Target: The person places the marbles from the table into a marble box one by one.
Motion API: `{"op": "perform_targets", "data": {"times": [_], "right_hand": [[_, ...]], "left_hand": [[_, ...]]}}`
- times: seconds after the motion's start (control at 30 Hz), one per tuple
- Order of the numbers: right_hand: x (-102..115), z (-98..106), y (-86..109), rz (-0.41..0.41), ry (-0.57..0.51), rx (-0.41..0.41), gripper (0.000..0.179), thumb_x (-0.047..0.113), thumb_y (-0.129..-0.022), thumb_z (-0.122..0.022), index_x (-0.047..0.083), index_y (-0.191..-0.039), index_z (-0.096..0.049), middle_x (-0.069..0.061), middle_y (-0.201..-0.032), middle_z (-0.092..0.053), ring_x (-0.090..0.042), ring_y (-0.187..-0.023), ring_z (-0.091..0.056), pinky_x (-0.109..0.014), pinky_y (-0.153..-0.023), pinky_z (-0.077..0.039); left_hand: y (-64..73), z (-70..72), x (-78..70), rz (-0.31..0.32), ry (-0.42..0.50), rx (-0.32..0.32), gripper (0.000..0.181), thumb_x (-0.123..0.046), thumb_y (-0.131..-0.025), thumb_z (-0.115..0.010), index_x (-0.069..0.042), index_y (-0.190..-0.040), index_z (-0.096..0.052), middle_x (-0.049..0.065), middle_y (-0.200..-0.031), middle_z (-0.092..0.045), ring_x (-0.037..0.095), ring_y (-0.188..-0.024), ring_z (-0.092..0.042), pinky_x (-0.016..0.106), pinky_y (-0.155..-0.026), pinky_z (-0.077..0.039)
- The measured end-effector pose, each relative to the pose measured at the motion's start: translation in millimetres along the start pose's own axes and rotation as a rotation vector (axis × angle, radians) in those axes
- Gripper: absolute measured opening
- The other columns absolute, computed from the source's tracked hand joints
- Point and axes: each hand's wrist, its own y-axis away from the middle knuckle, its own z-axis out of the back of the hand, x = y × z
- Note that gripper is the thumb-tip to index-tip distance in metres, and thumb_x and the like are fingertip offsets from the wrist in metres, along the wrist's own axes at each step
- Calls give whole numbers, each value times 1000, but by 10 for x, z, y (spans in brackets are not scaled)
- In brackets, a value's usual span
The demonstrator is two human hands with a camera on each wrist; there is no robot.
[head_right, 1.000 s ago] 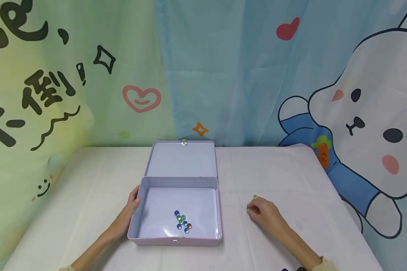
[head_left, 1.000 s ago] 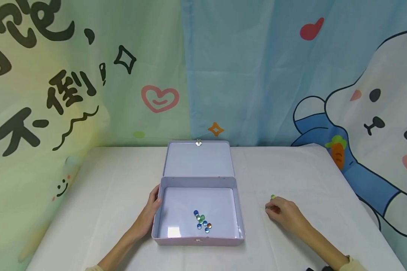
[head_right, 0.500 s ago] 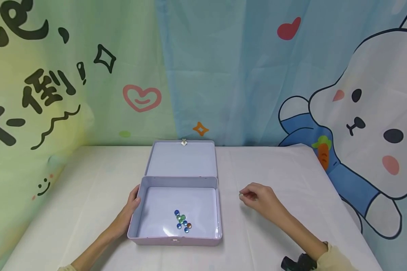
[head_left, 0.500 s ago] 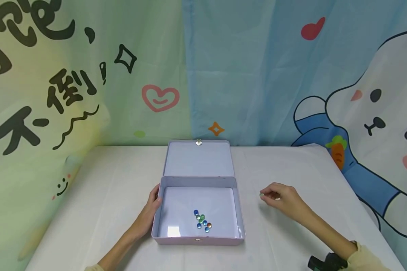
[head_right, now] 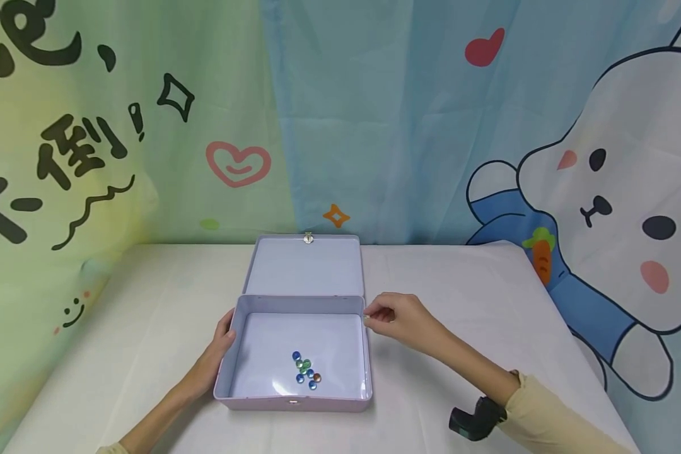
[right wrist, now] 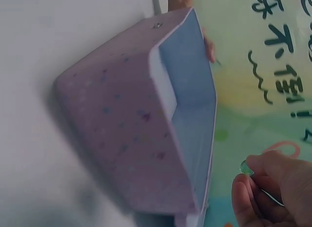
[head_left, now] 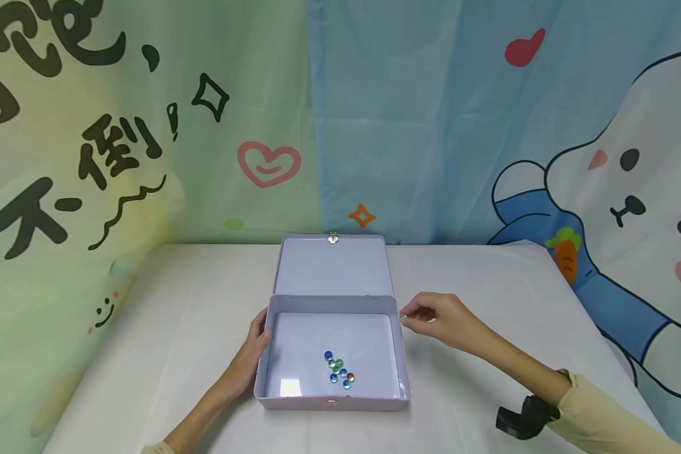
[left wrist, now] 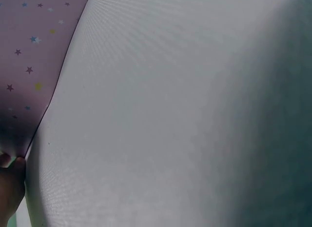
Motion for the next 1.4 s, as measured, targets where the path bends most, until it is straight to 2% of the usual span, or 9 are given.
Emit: {"op": "perform_targets", "data": {"times": [0.43,0.6,0.77,0.93,1.1,1.23,1.4], "right_hand": [[308,-426,-606,110,-87,191,7,12,-87,-70,8,-93,-71,0,-84,-70,-2,-73,-55,-18,-69,-52],[439,-641,-884,172,-45,295,7,11,-87,-69,7,-92,-71,-1,-82,-70,-1,-72,-55,-15,-68,-51],[527,-899,-1086,159,18,412,6,10,-88,-68,7,-92,-70,0,-81,-67,-2,-71,-53,-13,-67,-47],[555,-1179,-1201,140,122,517,6,9,-88,-69,7,-93,-69,2,-80,-64,-4,-71,-49,-13,-66,-44],[558,-1396,-1265,116,191,593,4,10,-86,-71,10,-87,-67,6,-72,-58,-3,-66,-46,-13,-62,-40],[567,-1488,-1292,94,216,597,6,13,-86,-72,12,-85,-67,8,-70,-57,-1,-63,-46,-12,-61,-39],[568,-1535,-1318,96,198,575,7,12,-85,-74,10,-83,-67,7,-69,-58,-1,-61,-46,-12,-58,-39]], "left_hand": [[3,27,-29,-9,-4,2,54,-28,-105,-24,-16,-155,-8,18,-163,-10,43,-147,-15,67,-111,-18],[-5,19,-9,-3,-7,-1,54,-28,-105,-24,-16,-155,-8,18,-163,-9,42,-148,-13,66,-113,-15],[-10,12,17,11,-7,4,54,-29,-105,-23,-18,-155,-7,17,-163,-9,42,-148,-14,66,-112,-16],[-13,15,21,27,7,6,54,-30,-105,-24,-19,-155,-7,15,-163,-9,41,-147,-17,66,-111,-20],[-11,5,30,44,19,3,54,-32,-105,-25,-22,-155,-7,12,-163,-10,36,-147,-17,63,-112,-21],[-14,3,32,37,22,2,54,-32,-105,-25,-21,-155,-8,12,-163,-11,35,-147,-17,62,-112,-21],[-16,9,27,30,17,-5,54,-32,-105,-26,-20,-155,-9,12,-163,-12,35,-147,-17,61,-113,-20]]}}
